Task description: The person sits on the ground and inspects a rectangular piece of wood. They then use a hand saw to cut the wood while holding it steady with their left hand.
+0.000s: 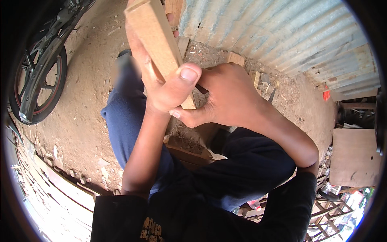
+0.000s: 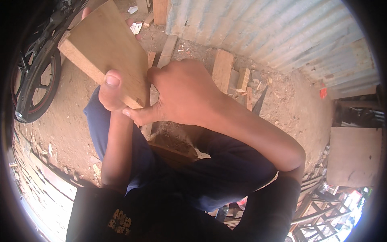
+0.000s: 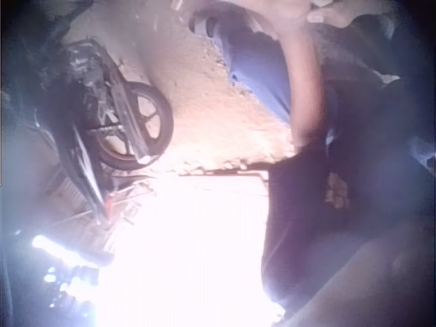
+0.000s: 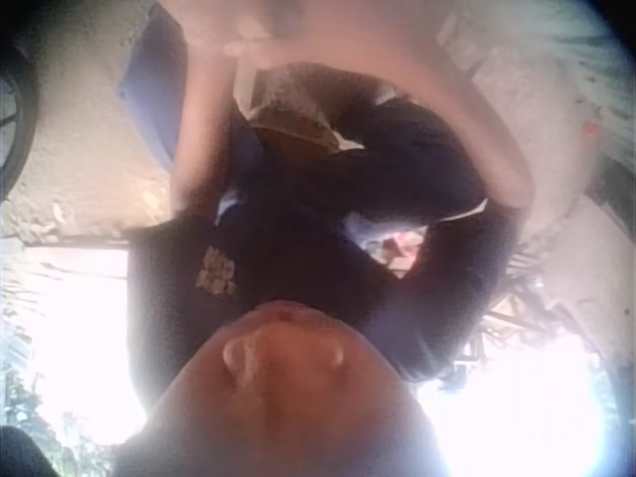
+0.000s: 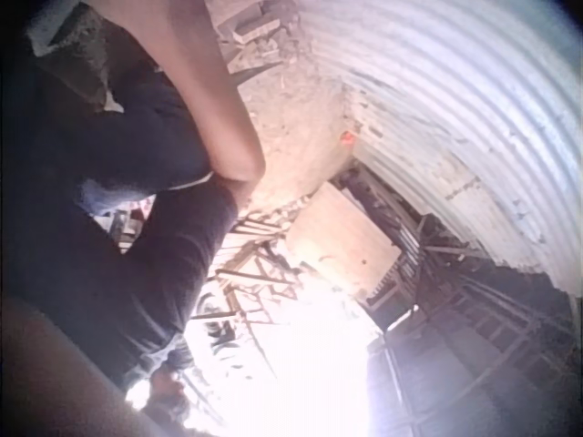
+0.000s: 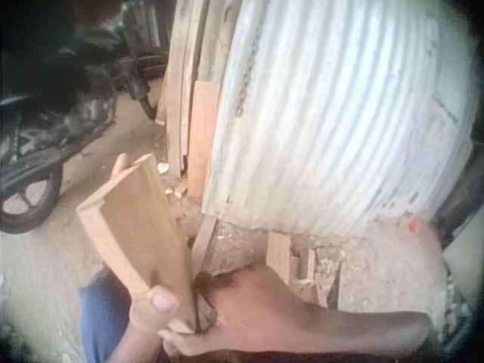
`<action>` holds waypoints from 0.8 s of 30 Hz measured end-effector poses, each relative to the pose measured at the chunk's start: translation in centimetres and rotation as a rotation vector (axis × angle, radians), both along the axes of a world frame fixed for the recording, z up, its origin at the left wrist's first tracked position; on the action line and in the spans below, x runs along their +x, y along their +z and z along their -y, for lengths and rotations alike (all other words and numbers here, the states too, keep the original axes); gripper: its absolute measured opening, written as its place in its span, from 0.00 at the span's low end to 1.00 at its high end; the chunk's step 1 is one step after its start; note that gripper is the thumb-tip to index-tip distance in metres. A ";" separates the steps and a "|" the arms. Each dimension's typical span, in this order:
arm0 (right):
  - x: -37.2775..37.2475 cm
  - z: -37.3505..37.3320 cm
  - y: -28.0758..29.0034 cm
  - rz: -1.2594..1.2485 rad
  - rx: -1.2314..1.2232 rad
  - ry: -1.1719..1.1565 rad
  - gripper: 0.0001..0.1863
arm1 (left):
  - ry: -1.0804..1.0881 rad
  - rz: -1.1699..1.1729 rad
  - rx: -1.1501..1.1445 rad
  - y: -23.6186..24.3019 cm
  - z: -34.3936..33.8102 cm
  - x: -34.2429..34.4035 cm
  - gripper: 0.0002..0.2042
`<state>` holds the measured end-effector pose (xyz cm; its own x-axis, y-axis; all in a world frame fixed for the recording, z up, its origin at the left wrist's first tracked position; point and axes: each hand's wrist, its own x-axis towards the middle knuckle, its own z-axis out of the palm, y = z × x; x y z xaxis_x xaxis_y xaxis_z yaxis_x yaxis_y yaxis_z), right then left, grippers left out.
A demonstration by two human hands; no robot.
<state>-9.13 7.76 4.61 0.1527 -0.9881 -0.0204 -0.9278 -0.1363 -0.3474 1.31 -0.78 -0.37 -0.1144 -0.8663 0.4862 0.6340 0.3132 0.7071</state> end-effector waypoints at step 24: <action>-2.4 -1.3 -1.1 0.285 -0.203 0.074 0.05 | -0.359 -0.137 0.441 0.4 -0.7 -0.1 0.39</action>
